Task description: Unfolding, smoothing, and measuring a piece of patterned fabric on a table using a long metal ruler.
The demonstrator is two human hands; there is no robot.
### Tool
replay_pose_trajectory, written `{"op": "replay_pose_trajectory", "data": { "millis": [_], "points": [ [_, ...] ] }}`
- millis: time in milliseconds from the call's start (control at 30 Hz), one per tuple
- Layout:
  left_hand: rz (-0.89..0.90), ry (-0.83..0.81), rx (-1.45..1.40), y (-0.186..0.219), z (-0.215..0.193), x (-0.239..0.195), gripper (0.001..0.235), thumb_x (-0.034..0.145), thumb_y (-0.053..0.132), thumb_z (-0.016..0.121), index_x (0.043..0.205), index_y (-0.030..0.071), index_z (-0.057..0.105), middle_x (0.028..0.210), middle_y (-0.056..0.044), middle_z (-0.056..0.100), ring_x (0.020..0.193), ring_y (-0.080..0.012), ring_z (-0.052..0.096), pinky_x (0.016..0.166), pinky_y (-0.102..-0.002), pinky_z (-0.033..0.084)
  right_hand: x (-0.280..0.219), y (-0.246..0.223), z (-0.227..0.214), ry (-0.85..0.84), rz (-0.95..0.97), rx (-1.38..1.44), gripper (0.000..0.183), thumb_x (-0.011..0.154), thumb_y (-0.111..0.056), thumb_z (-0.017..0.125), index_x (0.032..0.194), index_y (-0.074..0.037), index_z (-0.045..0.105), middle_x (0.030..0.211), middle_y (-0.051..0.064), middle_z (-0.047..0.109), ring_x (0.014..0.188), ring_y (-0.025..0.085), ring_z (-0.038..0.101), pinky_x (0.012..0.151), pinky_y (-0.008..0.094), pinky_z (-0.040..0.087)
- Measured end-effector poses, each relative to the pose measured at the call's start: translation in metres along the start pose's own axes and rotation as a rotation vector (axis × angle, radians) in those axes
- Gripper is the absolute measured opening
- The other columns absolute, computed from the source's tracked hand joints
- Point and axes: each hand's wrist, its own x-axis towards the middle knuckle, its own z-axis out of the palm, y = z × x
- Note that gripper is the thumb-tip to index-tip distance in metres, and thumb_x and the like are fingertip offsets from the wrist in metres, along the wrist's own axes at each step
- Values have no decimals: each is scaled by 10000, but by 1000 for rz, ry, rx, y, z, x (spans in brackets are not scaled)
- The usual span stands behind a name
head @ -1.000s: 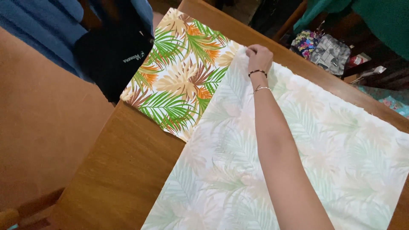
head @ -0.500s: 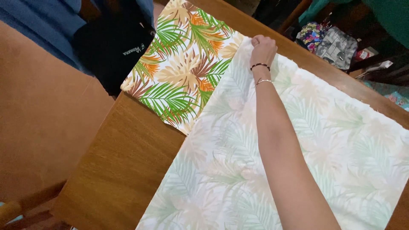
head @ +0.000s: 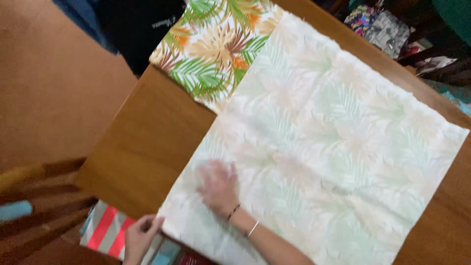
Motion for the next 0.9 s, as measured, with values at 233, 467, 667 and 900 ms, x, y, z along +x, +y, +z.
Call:
{"op": "replay_pose_trajectory", "data": {
  "millis": [233, 467, 667, 900],
  "points": [
    [248, 23, 173, -11, -4, 4, 243, 824, 335, 815, 931, 118, 795, 798, -59, 762, 791, -184, 687, 739, -329, 528, -126, -22, 17, -151, -61, -116, 664, 956, -600, 448, 1543, -294, 385, 1614, 122, 323, 1507, 305, 254, 1177, 613, 124],
    [464, -66, 165, -49, -9, 43, 444, 637, 307, 943, 976, 102, 742, 703, -75, 643, 684, -208, 602, 683, -364, 487, -207, 29, -14, -38, 60, -414, 741, 899, -693, 463, 1556, -360, 385, 1625, 94, 341, 1520, 283, 266, 1184, 568, 175],
    [434, -116, -66, -13, -13, 7, 507, 587, 139, 996, 977, -17, 712, 745, -100, 651, 595, -121, 625, 596, -246, 562, -248, 17, -63, -139, 413, -251, 858, 837, -714, 504, 1586, -353, 295, 1664, 126, 219, 1532, 350, 190, 1173, 691, 104],
    [495, -126, -115, -31, -3, 24, 516, 594, 96, 995, 971, -61, 679, 738, -115, 573, 557, -177, 655, 551, -286, 579, -177, -74, 14, -90, 180, -83, 912, 789, -678, 624, 1560, -256, 380, 1623, 211, 291, 1524, 412, 192, 1150, 733, 74]
  ]
}}
